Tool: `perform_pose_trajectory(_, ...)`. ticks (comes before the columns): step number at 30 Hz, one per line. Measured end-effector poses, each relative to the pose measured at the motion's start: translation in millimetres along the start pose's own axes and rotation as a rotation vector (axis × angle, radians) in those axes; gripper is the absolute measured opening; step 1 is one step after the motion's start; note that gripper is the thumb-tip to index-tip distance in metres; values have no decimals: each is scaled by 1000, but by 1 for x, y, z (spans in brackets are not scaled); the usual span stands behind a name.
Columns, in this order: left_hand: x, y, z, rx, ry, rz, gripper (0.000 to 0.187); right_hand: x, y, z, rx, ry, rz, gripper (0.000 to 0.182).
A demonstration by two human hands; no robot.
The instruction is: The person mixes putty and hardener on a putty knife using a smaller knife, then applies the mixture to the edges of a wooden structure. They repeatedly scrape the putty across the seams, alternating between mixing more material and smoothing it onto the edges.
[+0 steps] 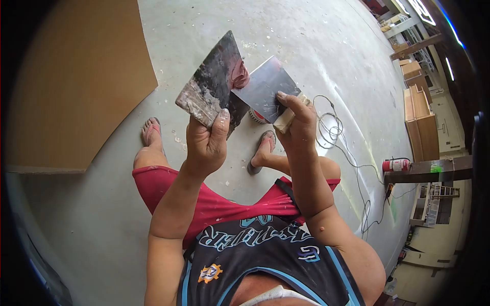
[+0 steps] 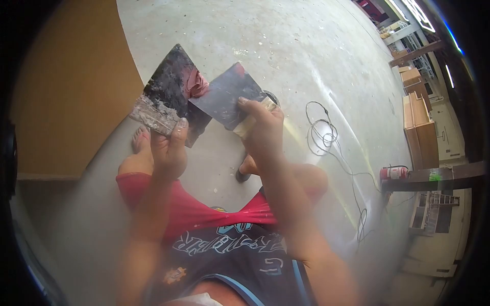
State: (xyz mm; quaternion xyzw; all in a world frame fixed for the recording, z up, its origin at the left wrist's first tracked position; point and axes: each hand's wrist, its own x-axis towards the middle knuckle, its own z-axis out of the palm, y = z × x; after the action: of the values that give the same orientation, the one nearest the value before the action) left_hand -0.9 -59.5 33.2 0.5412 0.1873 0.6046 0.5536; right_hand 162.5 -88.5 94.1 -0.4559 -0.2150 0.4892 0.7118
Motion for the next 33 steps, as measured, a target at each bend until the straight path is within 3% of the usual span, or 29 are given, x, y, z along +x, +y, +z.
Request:
perform_pose_trajectory(3,1,1,1,139,-47,81,17,1,1,5,27,-44,17,18)
perform_pose_trajectory(8,-3,8,2,150,-87,23,21,9,-2,13,135,-85,-16,21)
perform_pose_trajectory(11,-3,2,-1,203,-7,46,27,18,-15,5,258,-372,-40,25)
perform_pose_trajectory(12,3,8,0,211,4,51,27,15,-19,5,220,-358,-140,27)
perform_pose_trajectory(14,18,28,2,-509,232,-371,33,10,-22,-7,132,-430,-344,33)
perform_pose_trajectory(17,17,27,-14,-720,160,-438,38,-3,-4,-19,-452,-290,-652,29)
perform_pose_trajectory(19,13,24,-12,-139,47,-231,40,-11,2,-20,-717,-519,-819,35)
perform_pose_trajectory(20,15,23,-12,-466,94,-329,39,-13,4,-17,-795,-611,-889,39)
perform_pose_trajectory(21,14,23,-12,-631,111,-377,39,-13,9,-9,-733,-694,-986,43)
perform_pose_trajectory(22,13,22,-11,-795,138,-425,38,-12,5,-9,-886,-703,-1060,50)
perform_pose_trajectory(25,6,29,-8,-677,107,-404,39,-18,1,-12,-1095,-562,-1063,52)
perform_pose_trajectory(27,-1,33,-4,-755,57,-383,42,-23,2,-17,-1089,-465,-1101,46)
perform_pose_trajectory(29,-11,32,-1,-741,32,-312,46,-11,13,-36,-1390,-556,-818,28)
perform_pose_trajectory(31,-15,48,4,-732,12,-416,40,-1,42,-62,-1318,-526,-487,20)
perform_pose_trajectory(32,-13,55,4,-788,21,-559,37,6,58,-76,-1236,-530,-491,17)
perform_pose_trajectory(33,-12,55,2,-759,55,-520,37,16,73,-86,-1151,-528,-489,15)
